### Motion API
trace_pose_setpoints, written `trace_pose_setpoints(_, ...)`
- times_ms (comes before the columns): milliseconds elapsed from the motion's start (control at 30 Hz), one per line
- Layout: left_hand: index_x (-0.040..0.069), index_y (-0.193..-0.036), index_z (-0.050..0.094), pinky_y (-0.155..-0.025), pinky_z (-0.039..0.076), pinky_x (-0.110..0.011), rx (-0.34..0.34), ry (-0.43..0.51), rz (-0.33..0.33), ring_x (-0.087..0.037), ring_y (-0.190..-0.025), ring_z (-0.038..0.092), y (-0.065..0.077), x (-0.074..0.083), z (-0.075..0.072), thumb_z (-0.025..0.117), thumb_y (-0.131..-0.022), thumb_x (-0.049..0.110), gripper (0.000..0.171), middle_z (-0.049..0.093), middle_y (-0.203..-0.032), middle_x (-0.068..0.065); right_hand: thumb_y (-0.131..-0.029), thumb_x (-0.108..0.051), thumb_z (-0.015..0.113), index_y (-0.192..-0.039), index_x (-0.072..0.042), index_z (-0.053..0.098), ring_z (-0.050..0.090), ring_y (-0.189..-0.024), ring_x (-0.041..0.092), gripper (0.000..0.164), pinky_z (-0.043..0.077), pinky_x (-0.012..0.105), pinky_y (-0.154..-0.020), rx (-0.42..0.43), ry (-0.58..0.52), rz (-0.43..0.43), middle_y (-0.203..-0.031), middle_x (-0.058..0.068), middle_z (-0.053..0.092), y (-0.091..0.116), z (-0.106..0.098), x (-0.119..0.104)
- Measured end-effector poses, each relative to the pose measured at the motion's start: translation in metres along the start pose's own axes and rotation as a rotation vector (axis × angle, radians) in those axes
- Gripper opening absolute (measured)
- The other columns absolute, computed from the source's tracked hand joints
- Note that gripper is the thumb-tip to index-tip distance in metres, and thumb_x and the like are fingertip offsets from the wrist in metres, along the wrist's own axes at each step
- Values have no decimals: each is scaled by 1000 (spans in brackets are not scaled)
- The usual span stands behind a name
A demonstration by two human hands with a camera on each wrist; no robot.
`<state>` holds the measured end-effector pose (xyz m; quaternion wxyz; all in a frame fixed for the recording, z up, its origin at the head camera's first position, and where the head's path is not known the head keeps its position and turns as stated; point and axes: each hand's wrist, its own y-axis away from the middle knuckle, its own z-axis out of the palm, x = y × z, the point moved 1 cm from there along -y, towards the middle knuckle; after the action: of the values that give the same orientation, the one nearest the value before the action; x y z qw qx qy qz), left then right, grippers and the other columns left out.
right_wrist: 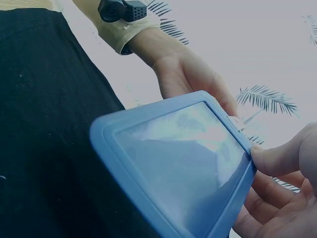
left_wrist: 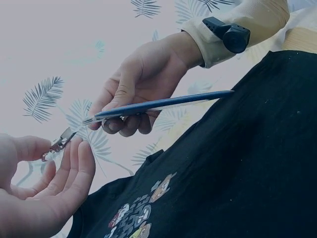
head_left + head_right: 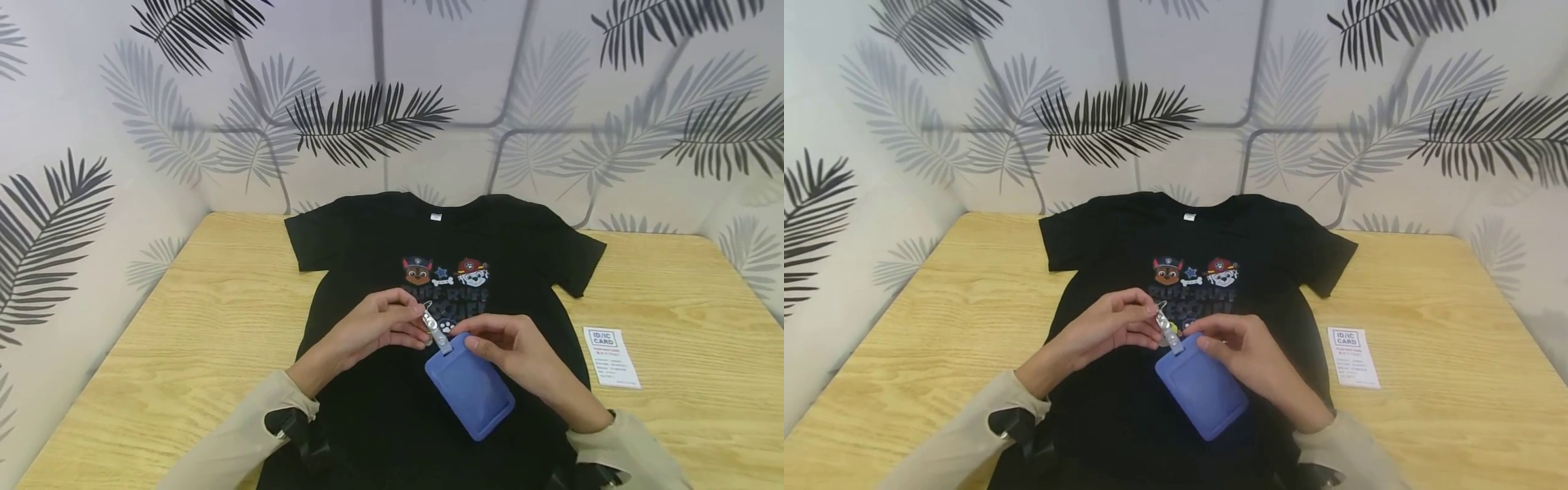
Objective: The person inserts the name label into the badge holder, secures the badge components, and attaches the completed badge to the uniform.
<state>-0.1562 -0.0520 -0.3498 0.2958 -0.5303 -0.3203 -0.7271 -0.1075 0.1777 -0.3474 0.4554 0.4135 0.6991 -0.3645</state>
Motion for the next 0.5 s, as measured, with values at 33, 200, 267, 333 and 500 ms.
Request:
trace_pose_setpoints(33,-4,-107,54,-83,56,-39,-10,3,-5,-19,-81,68,0,0,0,54,-98,9,16,66,-90,-11,-94,-2,59,-110,4,68,63,-83,12,19,53,26,-70,-2,6,-6,-104,15,69,0,-1,0)
trace_pose_setpoints(200,-12,-121,51,-81,56,-37,-94,-1,-34,-18,-80,67,2,1,0,55,-97,8,31,67,-91,-10,-95,-2,58,-110,2,68,62,-87,12,19,52,25,-73,-14,45,-8,-105,14,70,-2,-6,-1)
trace_pose_setpoints(267,-13,-122,52,-81,57,-37,-133,-5,-43,-18,-80,67,2,1,0,55,-98,7,32,68,-91,-10,-95,-2,58,-110,1,68,62,-88,12,18,51,25,-73,-19,56,-1,-106,13,70,-3,-7,-2)
trace_pose_setpoints(333,-12,-118,54,-81,57,-37,-161,-10,-42,-18,-81,67,2,0,0,54,-98,7,27,68,-91,-10,-95,-2,58,-110,1,69,61,-88,12,18,51,26,-74,-24,61,3,-106,12,69,-3,-9,-2)
trace_pose_setpoints(500,-12,-112,56,-81,57,-37,-208,-31,-51,-18,-80,66,2,-2,1,53,-98,3,21,68,-90,-10,-95,-1,56,-110,1,68,60,-91,14,19,50,27,-76,-39,53,9,-106,14,68,-3,-11,-1)
